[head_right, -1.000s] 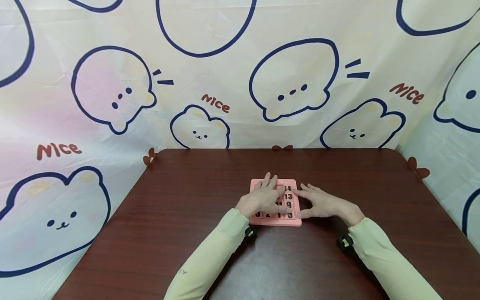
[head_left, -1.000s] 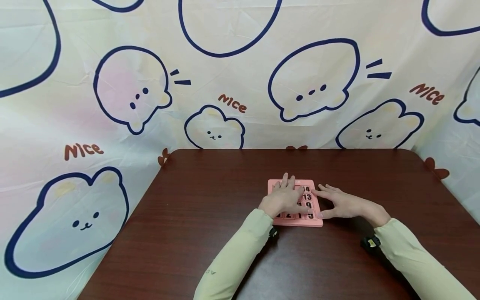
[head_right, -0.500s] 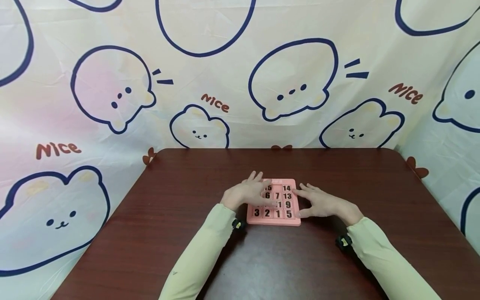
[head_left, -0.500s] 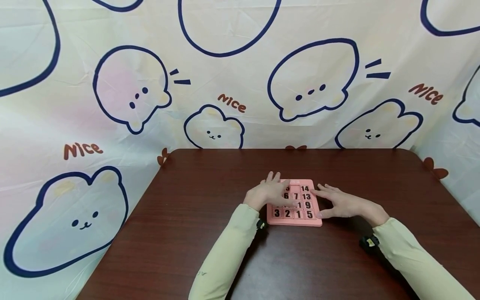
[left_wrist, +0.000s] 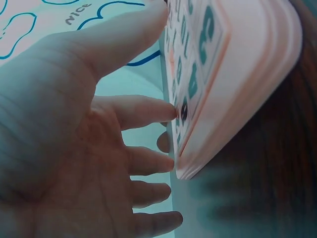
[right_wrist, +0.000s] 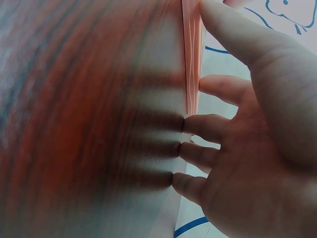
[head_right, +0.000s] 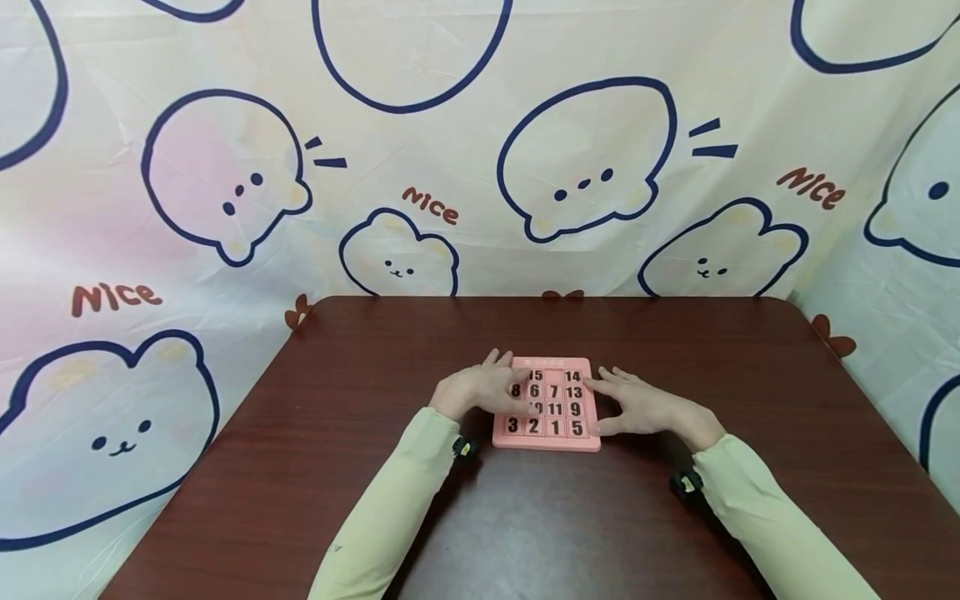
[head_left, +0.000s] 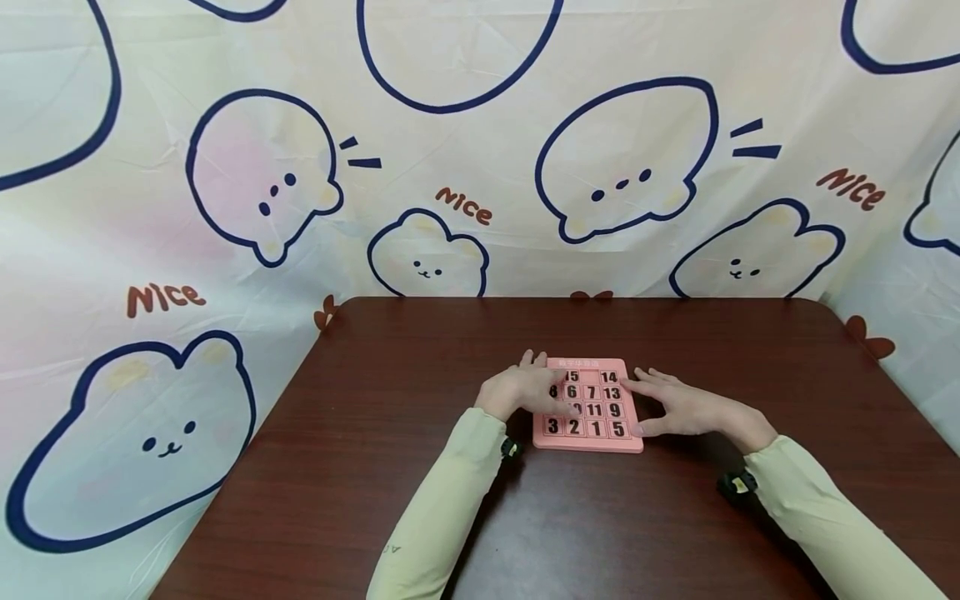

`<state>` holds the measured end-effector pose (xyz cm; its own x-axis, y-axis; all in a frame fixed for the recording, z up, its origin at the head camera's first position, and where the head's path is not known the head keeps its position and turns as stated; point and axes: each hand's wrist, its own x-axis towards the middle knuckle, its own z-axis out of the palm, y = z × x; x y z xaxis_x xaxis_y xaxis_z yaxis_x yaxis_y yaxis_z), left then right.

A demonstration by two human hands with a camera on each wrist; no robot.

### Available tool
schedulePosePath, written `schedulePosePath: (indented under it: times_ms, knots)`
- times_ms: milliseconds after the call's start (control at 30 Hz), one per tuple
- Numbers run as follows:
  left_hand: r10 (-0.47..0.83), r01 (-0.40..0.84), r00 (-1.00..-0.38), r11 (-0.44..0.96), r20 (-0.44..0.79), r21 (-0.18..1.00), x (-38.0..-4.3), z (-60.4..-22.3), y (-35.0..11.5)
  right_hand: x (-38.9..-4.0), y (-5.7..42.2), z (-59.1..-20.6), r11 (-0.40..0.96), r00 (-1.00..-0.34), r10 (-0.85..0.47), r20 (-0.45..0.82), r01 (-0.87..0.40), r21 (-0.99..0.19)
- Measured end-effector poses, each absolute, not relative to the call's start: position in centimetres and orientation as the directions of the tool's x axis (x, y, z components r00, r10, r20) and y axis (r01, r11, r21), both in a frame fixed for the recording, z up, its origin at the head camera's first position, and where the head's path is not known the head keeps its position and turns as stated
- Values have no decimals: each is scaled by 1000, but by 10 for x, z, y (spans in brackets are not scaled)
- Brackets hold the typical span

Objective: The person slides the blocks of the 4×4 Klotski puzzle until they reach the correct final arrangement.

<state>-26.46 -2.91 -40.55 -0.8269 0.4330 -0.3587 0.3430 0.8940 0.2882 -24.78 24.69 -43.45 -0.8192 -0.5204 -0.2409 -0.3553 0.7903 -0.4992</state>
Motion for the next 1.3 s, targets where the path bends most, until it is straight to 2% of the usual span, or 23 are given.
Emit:
schedulePosePath:
  times_ms: [200,967,1300]
  knots:
    - [448,375,-821,891,-353,257,-263,-405,-25,-249,247,-434,788,-817,-525,-238,-360,-500]
    - [415,397,-869,910,-268,123,-256,-415,8,-248,251,-434,778,-809,-538,-237,-368,-510]
    - [423,384,-858,905,-290,184,-254,-413,6,-247,248,-433,776,-808,-538,-240,-364,-516]
